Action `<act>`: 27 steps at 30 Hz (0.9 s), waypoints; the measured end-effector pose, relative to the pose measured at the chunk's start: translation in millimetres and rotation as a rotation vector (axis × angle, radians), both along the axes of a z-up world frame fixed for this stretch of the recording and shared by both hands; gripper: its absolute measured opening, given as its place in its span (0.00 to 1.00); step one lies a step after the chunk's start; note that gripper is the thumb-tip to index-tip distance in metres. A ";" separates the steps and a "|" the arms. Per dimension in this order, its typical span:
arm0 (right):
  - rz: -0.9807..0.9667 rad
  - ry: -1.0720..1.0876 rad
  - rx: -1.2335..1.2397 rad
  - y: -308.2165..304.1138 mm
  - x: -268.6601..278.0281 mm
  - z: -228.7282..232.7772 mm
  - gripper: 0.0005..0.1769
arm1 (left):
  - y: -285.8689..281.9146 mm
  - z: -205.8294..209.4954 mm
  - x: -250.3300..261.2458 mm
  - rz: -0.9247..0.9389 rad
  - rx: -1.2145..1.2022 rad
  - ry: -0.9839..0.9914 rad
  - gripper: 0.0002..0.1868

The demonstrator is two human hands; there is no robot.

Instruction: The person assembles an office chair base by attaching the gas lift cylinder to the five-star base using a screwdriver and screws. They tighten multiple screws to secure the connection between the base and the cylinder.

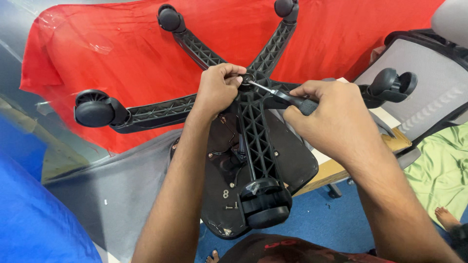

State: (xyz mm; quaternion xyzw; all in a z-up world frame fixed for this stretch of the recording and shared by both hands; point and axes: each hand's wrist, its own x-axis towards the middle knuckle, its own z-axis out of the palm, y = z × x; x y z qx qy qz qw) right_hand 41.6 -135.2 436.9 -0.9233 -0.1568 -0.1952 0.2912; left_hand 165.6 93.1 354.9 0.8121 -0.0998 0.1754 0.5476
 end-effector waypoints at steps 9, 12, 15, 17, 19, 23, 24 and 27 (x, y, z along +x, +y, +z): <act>-0.019 -0.100 0.226 20.1 -23.3 -59.5 0.17 | 3.0 -2.2 6.5 -0.094 -0.155 -0.010 0.17; 0.012 -0.197 0.263 18.8 -20.7 -67.7 0.16 | 1.7 -2.6 5.5 -0.094 -0.150 -0.028 0.17; -0.066 -0.073 0.309 21.7 -21.4 -69.5 0.17 | 3.5 -2.3 6.2 -0.107 -0.150 -0.009 0.18; -0.020 -0.158 0.301 20.4 -21.6 -66.2 0.17 | 1.7 -2.9 7.7 -0.115 -0.153 0.002 0.18; -0.016 -0.147 0.281 19.1 -22.4 -58.8 0.16 | 0.5 -2.9 5.8 -0.111 -0.160 -0.015 0.18; -0.041 -0.024 0.200 12.4 -17.5 -34.1 0.15 | 1.2 -2.3 2.9 -0.082 -0.142 -0.011 0.18; -0.031 -0.021 0.175 12.0 -16.8 -30.5 0.14 | 0.7 -1.7 2.4 -0.084 -0.147 -0.018 0.17; 0.023 -0.079 0.188 17.9 -14.6 -30.1 0.12 | -1.1 0.8 3.1 -0.055 -0.121 0.015 0.15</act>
